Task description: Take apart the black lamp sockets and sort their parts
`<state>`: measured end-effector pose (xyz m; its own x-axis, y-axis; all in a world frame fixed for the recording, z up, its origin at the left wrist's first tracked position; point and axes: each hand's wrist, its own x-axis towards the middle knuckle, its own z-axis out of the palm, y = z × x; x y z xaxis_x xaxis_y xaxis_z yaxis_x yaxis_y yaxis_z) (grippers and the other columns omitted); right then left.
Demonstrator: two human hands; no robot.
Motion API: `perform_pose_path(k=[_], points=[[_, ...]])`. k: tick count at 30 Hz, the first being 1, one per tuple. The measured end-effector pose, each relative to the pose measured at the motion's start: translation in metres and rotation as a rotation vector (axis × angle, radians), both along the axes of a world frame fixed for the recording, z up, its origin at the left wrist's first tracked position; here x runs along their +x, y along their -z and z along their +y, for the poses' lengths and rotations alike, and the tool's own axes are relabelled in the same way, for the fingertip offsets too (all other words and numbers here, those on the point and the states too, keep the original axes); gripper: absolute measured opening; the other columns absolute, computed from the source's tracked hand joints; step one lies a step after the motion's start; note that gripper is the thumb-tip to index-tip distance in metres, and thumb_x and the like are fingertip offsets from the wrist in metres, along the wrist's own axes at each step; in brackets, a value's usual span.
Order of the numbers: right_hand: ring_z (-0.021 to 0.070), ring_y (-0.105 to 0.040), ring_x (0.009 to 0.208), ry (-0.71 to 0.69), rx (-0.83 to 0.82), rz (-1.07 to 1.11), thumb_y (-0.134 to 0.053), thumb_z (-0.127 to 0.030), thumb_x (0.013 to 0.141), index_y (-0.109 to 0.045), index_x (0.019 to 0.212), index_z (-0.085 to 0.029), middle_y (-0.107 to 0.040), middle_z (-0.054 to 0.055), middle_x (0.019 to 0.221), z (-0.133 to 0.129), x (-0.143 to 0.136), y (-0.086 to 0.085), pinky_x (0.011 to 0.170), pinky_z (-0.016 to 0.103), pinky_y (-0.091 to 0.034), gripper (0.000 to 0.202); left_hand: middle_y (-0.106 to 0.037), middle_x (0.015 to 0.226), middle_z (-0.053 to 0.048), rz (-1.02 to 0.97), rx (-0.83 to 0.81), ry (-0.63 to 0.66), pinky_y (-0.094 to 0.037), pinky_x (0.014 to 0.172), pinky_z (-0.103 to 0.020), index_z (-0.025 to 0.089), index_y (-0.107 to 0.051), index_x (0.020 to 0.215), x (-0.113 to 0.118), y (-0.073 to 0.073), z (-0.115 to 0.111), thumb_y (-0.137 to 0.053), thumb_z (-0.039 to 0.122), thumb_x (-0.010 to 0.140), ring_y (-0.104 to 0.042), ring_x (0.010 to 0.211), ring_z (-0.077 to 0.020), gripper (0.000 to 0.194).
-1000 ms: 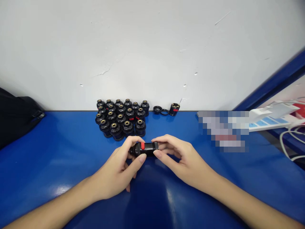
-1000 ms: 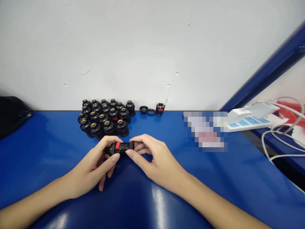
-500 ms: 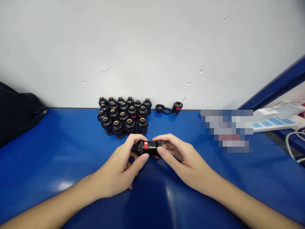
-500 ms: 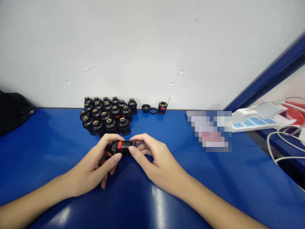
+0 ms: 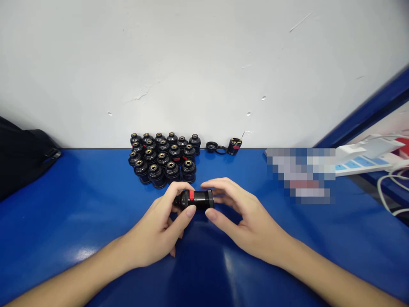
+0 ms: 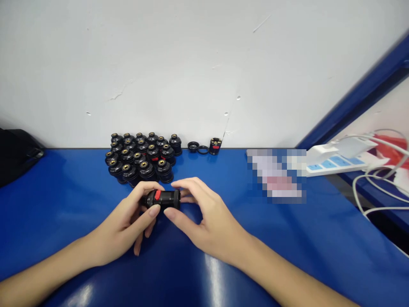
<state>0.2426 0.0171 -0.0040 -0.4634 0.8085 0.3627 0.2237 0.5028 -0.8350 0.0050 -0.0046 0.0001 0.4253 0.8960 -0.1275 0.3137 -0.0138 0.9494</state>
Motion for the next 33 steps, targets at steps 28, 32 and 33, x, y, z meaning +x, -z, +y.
perform_pose_path(k=[28, 32, 33], points=[[0.0171, -0.072, 0.094, -0.009, 0.037, 0.013, -0.080, -0.028, 0.098, -0.076, 0.119, -0.025, -0.071, 0.004, 0.109, 0.001, 0.003, -0.001, 0.083, 0.030, -0.064, 0.021, -0.054, 0.073, 0.008, -0.034, -0.114, 0.003, -0.055, 0.042, -0.018, 0.033, -0.043, 0.135, -0.004, 0.005, 0.000, -0.045, 0.068, 0.108, -0.056, 0.047, -0.0094, 0.044], [0.0181, -0.074, 0.103, -0.030, 0.069, 0.061, -0.081, -0.022, 0.097, -0.075, 0.121, -0.025, -0.071, 0.004, 0.113, 0.004, 0.004, 0.001, 0.091, 0.032, -0.067, 0.026, -0.054, 0.074, 0.008, -0.034, -0.107, -0.017, -0.054, 0.039, -0.018, 0.032, -0.041, 0.138, -0.003, 0.007, 0.001, -0.048, 0.068, 0.107, -0.055, 0.046, -0.0094, 0.048], [0.0181, -0.074, 0.104, -0.031, 0.070, 0.070, -0.081, -0.021, 0.097, -0.074, 0.121, -0.025, -0.071, 0.005, 0.114, 0.005, 0.003, 0.001, 0.093, 0.032, -0.067, 0.026, -0.054, 0.074, 0.008, -0.027, -0.093, -0.015, -0.054, 0.039, -0.018, 0.032, -0.042, 0.139, -0.003, 0.007, 0.001, -0.049, 0.067, 0.107, -0.055, 0.047, -0.0097, 0.048]])
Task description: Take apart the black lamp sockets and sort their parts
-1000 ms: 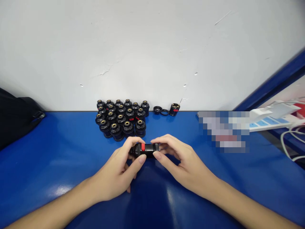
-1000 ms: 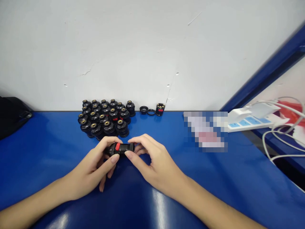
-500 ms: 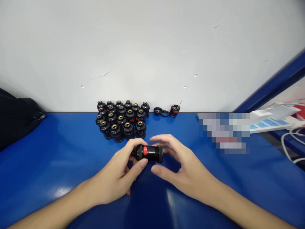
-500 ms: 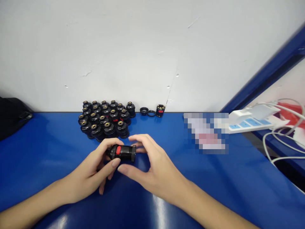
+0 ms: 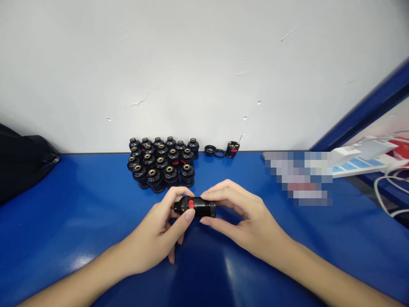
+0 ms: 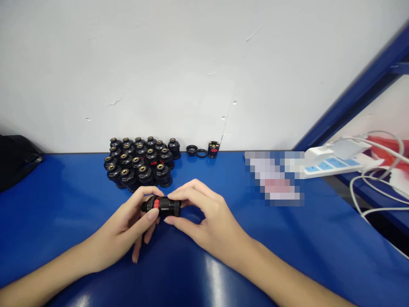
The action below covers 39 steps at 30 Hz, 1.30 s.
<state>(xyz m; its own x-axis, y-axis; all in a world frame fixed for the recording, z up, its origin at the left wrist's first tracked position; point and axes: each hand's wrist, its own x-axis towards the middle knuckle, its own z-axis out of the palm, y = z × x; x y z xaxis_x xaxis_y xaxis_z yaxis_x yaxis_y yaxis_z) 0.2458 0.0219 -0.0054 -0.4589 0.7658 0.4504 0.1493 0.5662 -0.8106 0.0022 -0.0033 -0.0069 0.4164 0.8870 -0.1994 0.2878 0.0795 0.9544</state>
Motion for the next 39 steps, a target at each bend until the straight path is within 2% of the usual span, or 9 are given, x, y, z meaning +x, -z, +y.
perform_pose_path(k=[4, 9, 12, 16, 21, 25, 27, 34, 39], points=[[0.0185, -0.075, 0.103, 0.015, 0.043, -0.004, -0.082, -0.018, 0.095, -0.073, 0.122, -0.025, -0.071, 0.005, 0.113, 0.000, -0.002, 0.000, 0.091, 0.031, -0.068, 0.029, -0.056, 0.073, 0.007, 0.008, 0.007, 0.003, -0.054, 0.039, -0.018, 0.031, -0.043, 0.137, 0.001, -0.001, -0.001, -0.050, 0.066, 0.107, -0.056, 0.046, -0.0097, 0.047], [0.0199, -0.075, 0.111, 0.069, 0.364, -0.084, -0.077, -0.006, 0.096, -0.072, 0.127, -0.026, -0.073, 0.007, 0.121, -0.002, 0.004, -0.003, 0.099, 0.033, -0.065, 0.037, -0.057, 0.068, 0.008, -0.112, -0.101, -0.031, -0.055, 0.040, -0.018, 0.028, -0.045, 0.127, 0.001, -0.005, 0.004, -0.049, 0.068, 0.107, -0.058, 0.043, -0.0095, 0.046], [0.0197, -0.074, 0.114, 0.097, 0.453, -0.127, -0.074, -0.006, 0.099, -0.072, 0.131, -0.027, -0.069, 0.008, 0.129, -0.002, 0.008, -0.006, 0.102, 0.033, -0.064, 0.038, -0.055, 0.070, 0.008, -0.201, -0.141, -0.032, -0.059, 0.041, -0.022, 0.027, -0.045, 0.122, 0.000, -0.006, 0.009, -0.054, 0.066, 0.105, -0.061, 0.049, -0.0117, 0.044], [0.0198, -0.075, 0.105, 0.183, 0.412, -0.183, -0.075, -0.024, 0.102, -0.071, 0.136, -0.027, -0.062, 0.009, 0.127, 0.006, 0.013, -0.013, 0.095, 0.035, -0.067, 0.035, -0.054, 0.071, 0.008, -0.190, -0.131, -0.044, -0.058, 0.041, -0.020, 0.027, -0.045, 0.123, 0.000, -0.004, 0.010, -0.056, 0.066, 0.105, -0.061, 0.050, -0.0110, 0.044], [0.0245, -0.075, 0.105, 0.321, 0.313, -0.306, -0.072, -0.028, 0.103, -0.069, 0.134, -0.027, -0.067, 0.010, 0.123, 0.027, 0.027, -0.031, 0.096, 0.043, -0.067, 0.030, -0.054, 0.069, 0.009, -0.168, -0.157, -0.046, -0.054, 0.038, -0.018, 0.028, -0.045, 0.122, 0.001, -0.003, 0.009, -0.054, 0.069, 0.104, -0.060, 0.046, -0.0104, 0.046], [0.0278, -0.075, 0.103, 0.355, 0.349, -0.567, -0.073, -0.023, 0.098, -0.072, 0.100, -0.022, -0.068, 0.012, 0.123, 0.051, 0.040, -0.042, 0.094, 0.047, -0.066, 0.002, -0.055, 0.071, 0.008, -0.184, -0.189, -0.042, -0.053, 0.038, -0.016, 0.028, -0.045, 0.121, -0.001, -0.004, 0.009, -0.053, 0.067, 0.105, -0.062, 0.047, -0.0107, 0.043], [0.0257, -0.075, 0.094, 0.370, 0.369, -0.687, -0.071, -0.019, 0.097, -0.072, 0.088, -0.020, -0.068, 0.012, 0.120, 0.066, 0.040, -0.044, 0.091, 0.046, -0.066, 0.009, -0.055, 0.072, 0.008, -0.196, -0.200, -0.046, -0.053, 0.038, -0.017, 0.028, -0.045, 0.121, -0.001, -0.005, 0.009, -0.054, 0.066, 0.106, -0.062, 0.048, -0.0113, 0.042], [0.0361, -0.063, 0.118, 0.549, 0.360, -0.963, -0.066, -0.015, 0.100, -0.081, 0.098, -0.013, -0.061, 0.021, 0.126, 0.097, 0.015, -0.045, 0.100, 0.049, -0.059, 0.016, -0.053, 0.073, 0.007, -0.235, -0.207, -0.047, -0.058, 0.039, -0.021, 0.028, -0.046, 0.120, -0.001, -0.001, 0.010, -0.057, 0.066, 0.104, -0.061, 0.050, -0.0116, 0.042], [0.0302, -0.071, 0.092, 0.582, 0.229, -1.085, -0.060, -0.017, 0.104, -0.083, 0.108, -0.014, -0.067, 0.018, 0.112, 0.102, 0.005, -0.043, 0.076, 0.041, -0.058, 0.023, -0.053, 0.072, 0.008, -0.235, -0.213, -0.040, -0.058, 0.040, -0.021, 0.028, -0.046, 0.120, -0.002, -0.003, 0.010, -0.055, 0.065, 0.105, -0.060, 0.049, -0.0108, 0.042]])
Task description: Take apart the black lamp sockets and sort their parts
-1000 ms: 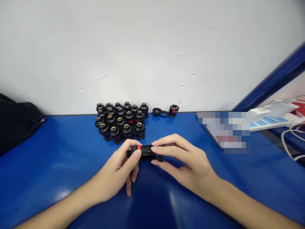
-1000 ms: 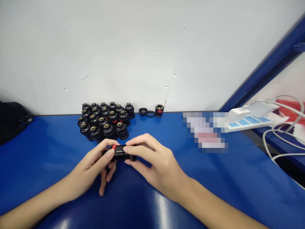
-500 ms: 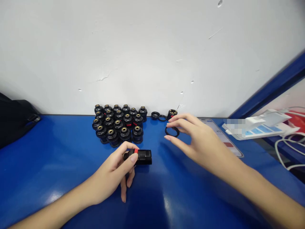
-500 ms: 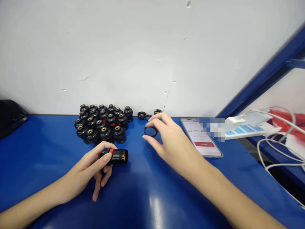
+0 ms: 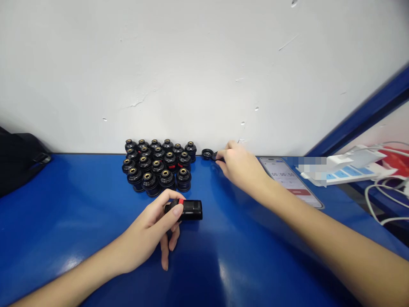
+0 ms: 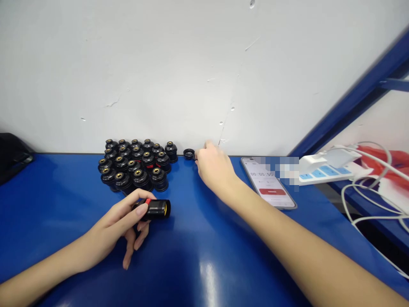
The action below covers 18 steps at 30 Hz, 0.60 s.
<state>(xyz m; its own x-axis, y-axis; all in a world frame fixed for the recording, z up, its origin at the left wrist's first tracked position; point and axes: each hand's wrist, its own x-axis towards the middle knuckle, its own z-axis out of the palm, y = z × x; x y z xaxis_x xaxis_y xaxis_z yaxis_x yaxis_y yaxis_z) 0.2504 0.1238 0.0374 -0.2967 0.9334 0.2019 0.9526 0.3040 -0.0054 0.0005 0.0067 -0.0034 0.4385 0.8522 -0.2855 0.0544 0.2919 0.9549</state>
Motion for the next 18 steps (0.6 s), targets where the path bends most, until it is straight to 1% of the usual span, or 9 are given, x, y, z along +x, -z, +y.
perform_pose_path(k=[1, 3, 7, 12, 15, 18], points=[[0.0291, -0.072, 0.087, 0.017, -0.019, -0.013, -0.060, -0.018, 0.105, -0.083, 0.108, -0.015, -0.069, 0.017, 0.108, 0.001, -0.001, 0.001, 0.073, 0.040, -0.057, 0.023, -0.053, 0.071, 0.008, 0.003, -0.002, 0.003, -0.059, 0.040, -0.021, 0.027, -0.046, 0.120, 0.000, 0.000, 0.000, -0.055, 0.065, 0.105, -0.059, 0.049, -0.0107, 0.042], [0.0285, -0.073, 0.085, 0.046, -0.042, -0.036, -0.060, -0.020, 0.105, -0.083, 0.109, -0.015, -0.071, 0.016, 0.104, 0.002, -0.002, 0.002, 0.070, 0.038, -0.054, 0.024, -0.053, 0.071, 0.007, 0.001, -0.003, 0.005, -0.059, 0.041, -0.021, 0.027, -0.046, 0.120, 0.000, -0.001, 0.000, -0.055, 0.065, 0.105, -0.059, 0.050, -0.0108, 0.042], [0.0285, -0.075, 0.089, 0.072, -0.053, -0.061, -0.056, -0.020, 0.107, -0.082, 0.113, -0.016, -0.073, 0.016, 0.108, 0.005, -0.003, 0.003, 0.070, 0.036, -0.053, 0.027, -0.052, 0.074, 0.007, -0.003, 0.003, -0.003, -0.059, 0.040, -0.021, 0.027, -0.047, 0.121, -0.001, 0.000, 0.000, -0.057, 0.065, 0.104, -0.061, 0.053, -0.0119, 0.042], [0.0297, -0.076, 0.090, 0.087, -0.065, -0.082, -0.056, -0.020, 0.107, -0.081, 0.112, -0.015, -0.075, 0.017, 0.109, 0.008, -0.004, 0.004, 0.071, 0.037, -0.054, 0.026, -0.052, 0.075, 0.006, 0.011, 0.004, 0.004, -0.058, 0.041, -0.020, 0.028, -0.047, 0.121, -0.002, 0.002, 0.001, -0.056, 0.065, 0.105, -0.064, 0.055, -0.0128, 0.041], [0.0308, -0.077, 0.094, 0.091, -0.073, -0.090, -0.056, -0.019, 0.108, -0.080, 0.111, -0.013, -0.076, 0.018, 0.109, 0.010, -0.005, 0.005, 0.074, 0.038, -0.056, 0.025, -0.053, 0.075, 0.007, 0.013, 0.006, 0.008, -0.059, 0.041, -0.021, 0.028, -0.047, 0.122, -0.002, 0.002, 0.001, -0.056, 0.065, 0.105, -0.064, 0.054, -0.0124, 0.041], [0.0290, -0.076, 0.101, 0.096, -0.081, -0.096, -0.057, -0.020, 0.109, -0.079, 0.112, -0.013, -0.076, 0.016, 0.112, 0.012, -0.006, 0.006, 0.082, 0.039, -0.060, 0.023, -0.053, 0.074, 0.007, 0.021, 0.005, 0.009, -0.058, 0.041, -0.020, 0.029, -0.047, 0.122, -0.002, 0.001, 0.001, -0.056, 0.065, 0.105, -0.063, 0.054, -0.0125, 0.041]])
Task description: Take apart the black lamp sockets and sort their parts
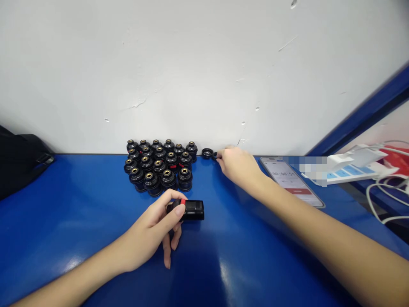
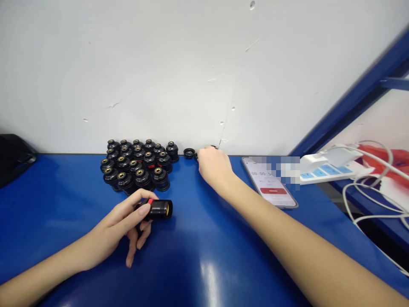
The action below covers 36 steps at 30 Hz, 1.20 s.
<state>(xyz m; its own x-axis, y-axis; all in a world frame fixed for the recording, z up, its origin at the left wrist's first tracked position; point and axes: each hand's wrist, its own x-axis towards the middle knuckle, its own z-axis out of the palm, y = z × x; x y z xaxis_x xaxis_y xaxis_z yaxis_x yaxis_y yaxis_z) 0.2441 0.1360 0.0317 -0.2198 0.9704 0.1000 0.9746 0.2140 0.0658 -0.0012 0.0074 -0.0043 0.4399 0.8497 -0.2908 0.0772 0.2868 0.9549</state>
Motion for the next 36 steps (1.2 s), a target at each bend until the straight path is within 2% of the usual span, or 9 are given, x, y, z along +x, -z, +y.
perform_pose_path(k=[4, 8, 14, 18, 21, 24, 28, 32, 36], points=[[0.0257, -0.073, 0.109, 0.012, -0.020, -0.001, -0.069, -0.034, 0.106, -0.070, 0.130, -0.017, -0.072, 0.012, 0.130, 0.005, 0.000, 0.003, 0.093, 0.046, -0.064, 0.030, -0.055, 0.074, 0.006, 0.010, 0.003, 0.004, -0.056, 0.041, -0.019, 0.029, -0.047, 0.122, 0.000, -0.002, 0.000, -0.054, 0.065, 0.106, -0.065, 0.055, -0.0130, 0.040], [0.0309, -0.076, 0.102, -0.013, 0.000, 0.032, -0.059, -0.020, 0.108, -0.078, 0.112, -0.011, -0.077, 0.018, 0.113, 0.002, -0.001, 0.001, 0.083, 0.040, -0.060, 0.021, -0.056, 0.072, 0.007, 0.032, 0.012, 0.015, -0.056, 0.042, -0.019, 0.028, -0.046, 0.122, 0.000, -0.003, 0.000, -0.052, 0.066, 0.106, -0.063, 0.051, -0.0123, 0.042], [0.0259, -0.077, 0.087, -0.097, 0.019, 0.181, -0.052, -0.027, 0.111, -0.075, 0.106, -0.017, -0.081, 0.012, 0.098, -0.050, -0.008, -0.019, 0.071, 0.033, -0.050, 0.026, -0.059, 0.072, 0.007, 0.087, 0.062, 0.033, -0.054, 0.043, -0.018, 0.030, -0.042, 0.131, 0.001, 0.000, -0.005, -0.049, 0.068, 0.107, -0.062, 0.049, -0.0109, 0.046], [0.0156, -0.067, 0.060, -0.204, -0.315, 0.688, -0.049, -0.045, 0.112, -0.069, 0.095, -0.023, -0.072, -0.001, 0.069, -0.102, -0.015, -0.018, 0.056, 0.028, -0.042, 0.035, -0.057, 0.077, 0.007, 0.134, 0.131, 0.021, -0.056, 0.044, -0.019, 0.033, -0.038, 0.139, 0.004, 0.001, -0.010, -0.049, 0.068, 0.107, -0.059, 0.053, -0.0108, 0.049], [0.0127, -0.064, 0.058, -0.218, -0.553, 0.936, -0.041, -0.050, 0.115, -0.066, 0.091, -0.023, -0.070, -0.002, 0.074, -0.125, -0.018, -0.003, 0.054, 0.026, -0.044, 0.043, -0.055, 0.080, 0.005, 0.178, 0.208, 0.053, -0.056, 0.043, -0.016, 0.033, -0.041, 0.139, 0.006, 0.000, -0.013, -0.050, 0.067, 0.107, -0.059, 0.060, -0.0117, 0.048], [0.0117, -0.062, 0.056, -0.220, -0.661, 1.138, -0.050, -0.051, 0.112, -0.069, 0.107, -0.024, -0.065, -0.004, 0.072, -0.131, -0.016, 0.013, 0.053, 0.024, -0.047, 0.033, -0.054, 0.079, 0.005, 0.209, 0.248, 0.067, -0.053, 0.041, -0.014, 0.032, -0.044, 0.138, 0.007, -0.002, -0.014, -0.051, 0.066, 0.107, -0.057, 0.060, -0.0108, 0.047], [0.0113, -0.065, 0.066, -0.359, -0.521, 1.194, -0.066, -0.036, 0.106, -0.073, 0.123, -0.028, -0.067, -0.002, 0.088, -0.129, -0.008, 0.026, 0.061, 0.023, -0.056, 0.020, -0.056, 0.085, 0.004, 0.170, 0.192, 0.020, -0.054, 0.040, -0.015, 0.032, -0.044, 0.136, 0.007, -0.002, -0.014, -0.053, 0.069, 0.105, -0.060, 0.065, -0.0126, 0.049], [0.0129, -0.072, 0.096, -0.556, -0.245, 1.148, -0.062, -0.014, 0.104, -0.070, 0.134, -0.033, -0.064, 0.003, 0.122, -0.132, -0.006, 0.034, 0.089, 0.028, -0.061, 0.037, -0.059, 0.085, 0.003, 0.115, 0.164, 0.030, -0.054, 0.042, -0.015, 0.028, -0.047, 0.125, 0.007, -0.001, -0.012, -0.050, 0.067, 0.107, -0.060, 0.064, -0.0115, 0.043], [0.0161, -0.072, 0.103, -0.486, -0.299, 1.283, -0.065, -0.020, 0.104, -0.053, 0.132, -0.031, -0.065, 0.004, 0.120, -0.138, -0.010, 0.036, 0.090, 0.031, -0.063, 0.033, -0.062, 0.100, -0.001, 0.131, 0.231, 0.024, -0.055, 0.041, -0.015, 0.032, -0.041, 0.135, 0.007, 0.001, -0.013, -0.055, 0.063, 0.106, -0.064, 0.069, -0.0124, 0.045]])
